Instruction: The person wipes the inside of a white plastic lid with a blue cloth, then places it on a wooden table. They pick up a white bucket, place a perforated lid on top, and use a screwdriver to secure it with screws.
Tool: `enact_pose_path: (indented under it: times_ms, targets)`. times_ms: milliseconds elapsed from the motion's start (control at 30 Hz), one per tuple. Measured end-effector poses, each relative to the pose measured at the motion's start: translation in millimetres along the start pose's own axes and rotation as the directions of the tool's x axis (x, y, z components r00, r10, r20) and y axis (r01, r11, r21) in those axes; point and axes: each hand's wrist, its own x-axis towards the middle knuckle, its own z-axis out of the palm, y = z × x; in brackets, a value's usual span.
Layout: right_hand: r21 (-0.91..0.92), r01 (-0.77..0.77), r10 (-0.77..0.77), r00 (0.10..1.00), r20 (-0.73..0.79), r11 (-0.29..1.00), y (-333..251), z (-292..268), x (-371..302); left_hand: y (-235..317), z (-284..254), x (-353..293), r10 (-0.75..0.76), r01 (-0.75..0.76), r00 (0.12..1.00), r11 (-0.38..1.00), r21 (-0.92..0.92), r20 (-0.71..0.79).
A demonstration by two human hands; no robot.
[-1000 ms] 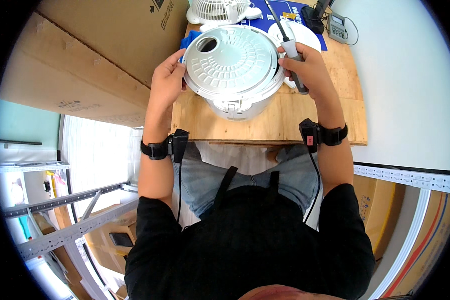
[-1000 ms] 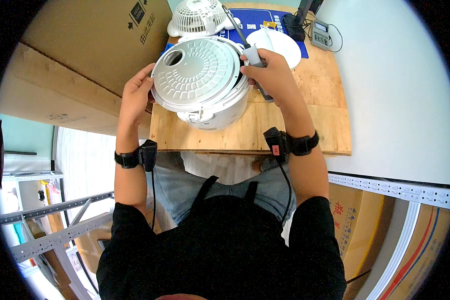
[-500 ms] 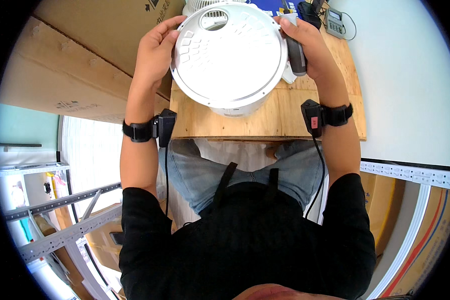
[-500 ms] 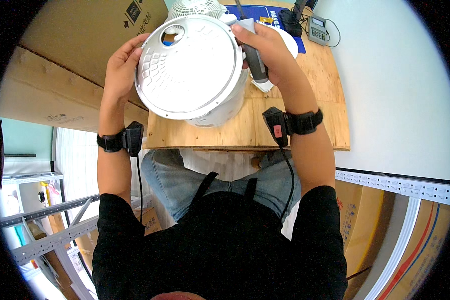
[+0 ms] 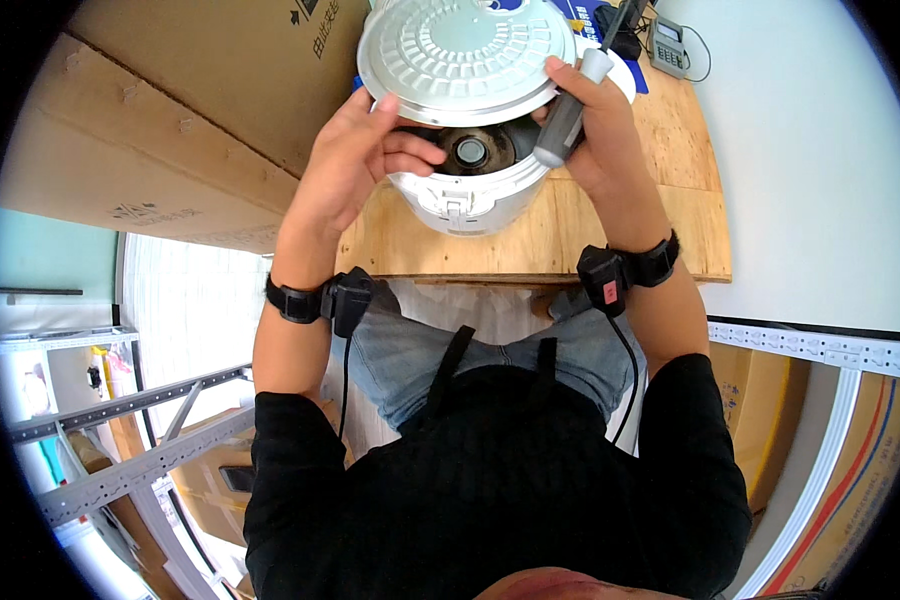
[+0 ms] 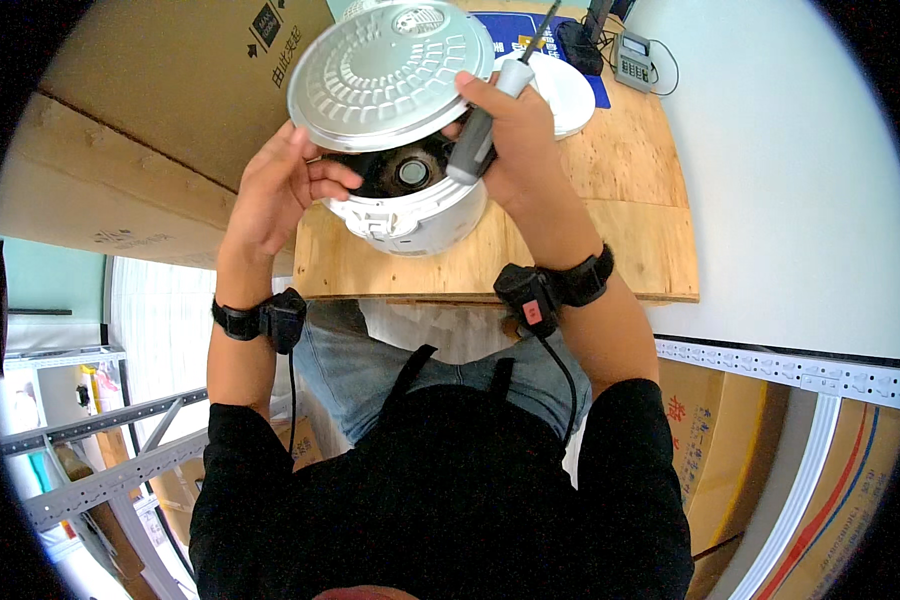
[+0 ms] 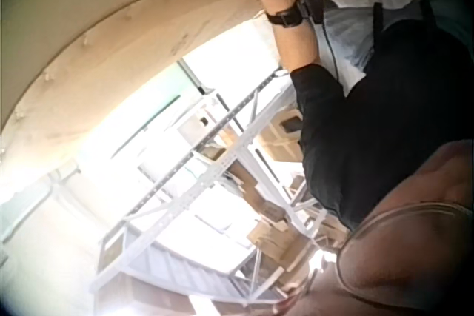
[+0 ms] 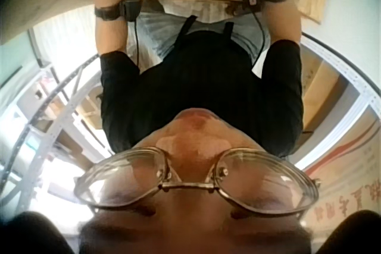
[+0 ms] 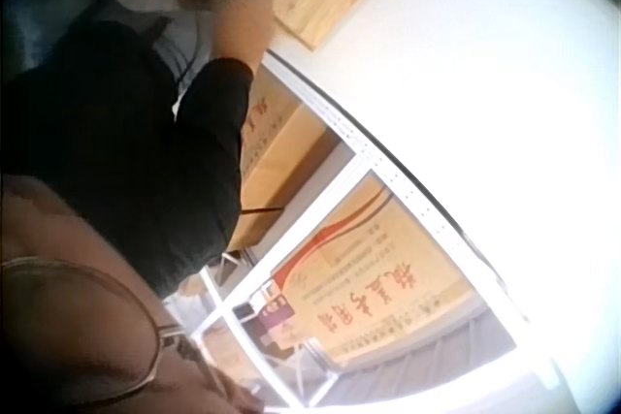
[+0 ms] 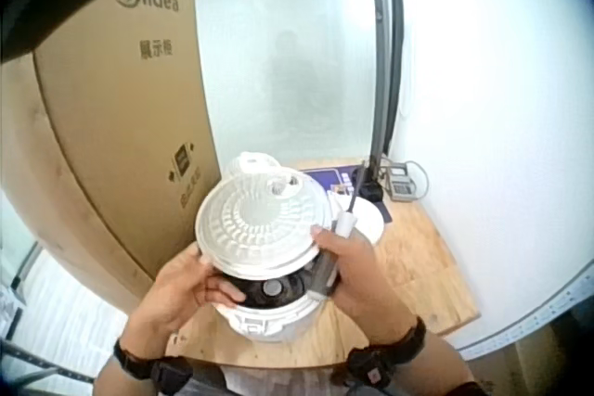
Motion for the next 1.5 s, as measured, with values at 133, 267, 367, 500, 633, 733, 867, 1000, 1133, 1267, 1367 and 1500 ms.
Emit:
enact_pose_path:
  times_ms: [133, 267, 367, 500, 633, 733, 867, 1000, 1133, 1267, 1367, 1500]
  targets:
    - [-0.207, -0.039, 0.047, 0.998, 0.032, 0.978, 2, 11, -17, -9, -3, 12, 0.054, -0.046, 0.981, 0.998, 0.049, -0.185]
    - [-0.325, -0.056, 0.06, 0.998, 0.003, 0.944, -4, 13, -19, -11, -27, 19, 0.011, -0.004, 0.98, 0.999, 0.031, -0.201]
    - [-0.362, -0.105, 0.101, 0.994, -0.031, 0.926, -11, 3, -12, -12, -46, 20, -0.048, 0.05, 0.993, 0.999, 0.008, -0.104]
    - [-0.428, -0.056, 0.025, 0.997, -0.076, 0.902, -9, -12, -4, -5, -43, 18, -0.062, 0.074, 0.994, 0.987, 0.14, -0.087]
    - [-0.504, -0.029, -0.019, 0.996, -0.09, 0.863, -7, -14, -5, -5, -37, 17, -0.009, 0.088, 0.978, 0.927, 0.365, -0.21]
    - [-0.613, -0.018, -0.042, 0.996, -0.084, 0.79, -9, -14, -5, -7, -36, 18, 0.034, 0.106, 0.962, 0.869, 0.484, -0.271]
    - [-0.675, -0.048, -0.008, 0.997, -0.079, 0.736, -9, -17, -2, -10, -32, 19, 0.054, 0.139, 0.949, 0.812, 0.566, -0.311]
    - [-0.765, -0.054, -0.015, 0.997, -0.082, 0.641, -10, -17, 0, -14, -31, 22, 0.115, 0.156, 0.928, 0.746, 0.648, -0.355]
    - [-0.844, -0.101, 0.005, 0.993, -0.116, 0.526, -12, -17, 1, -31, -48, 28, 0.26, 0.079, 0.92, 0.609, 0.789, -0.292]
    - [-0.847, -0.102, 0.006, 0.993, -0.116, 0.521, -8, -24, 0, -38, -54, 29, 0.295, 0.054, 0.915, 0.585, 0.81, -0.274]
    - [-0.812, -0.11, 0.034, 0.993, -0.11, 0.573, -10, -23, -3, -33, -50, 27, 0.264, 0.049, 0.924, 0.637, 0.769, -0.277]
    - [-0.767, -0.074, 0.035, 0.997, -0.068, 0.637, -14, -22, -2, -24, -42, 26, 0.221, 0.072, 0.928, 0.685, 0.725, -0.3]
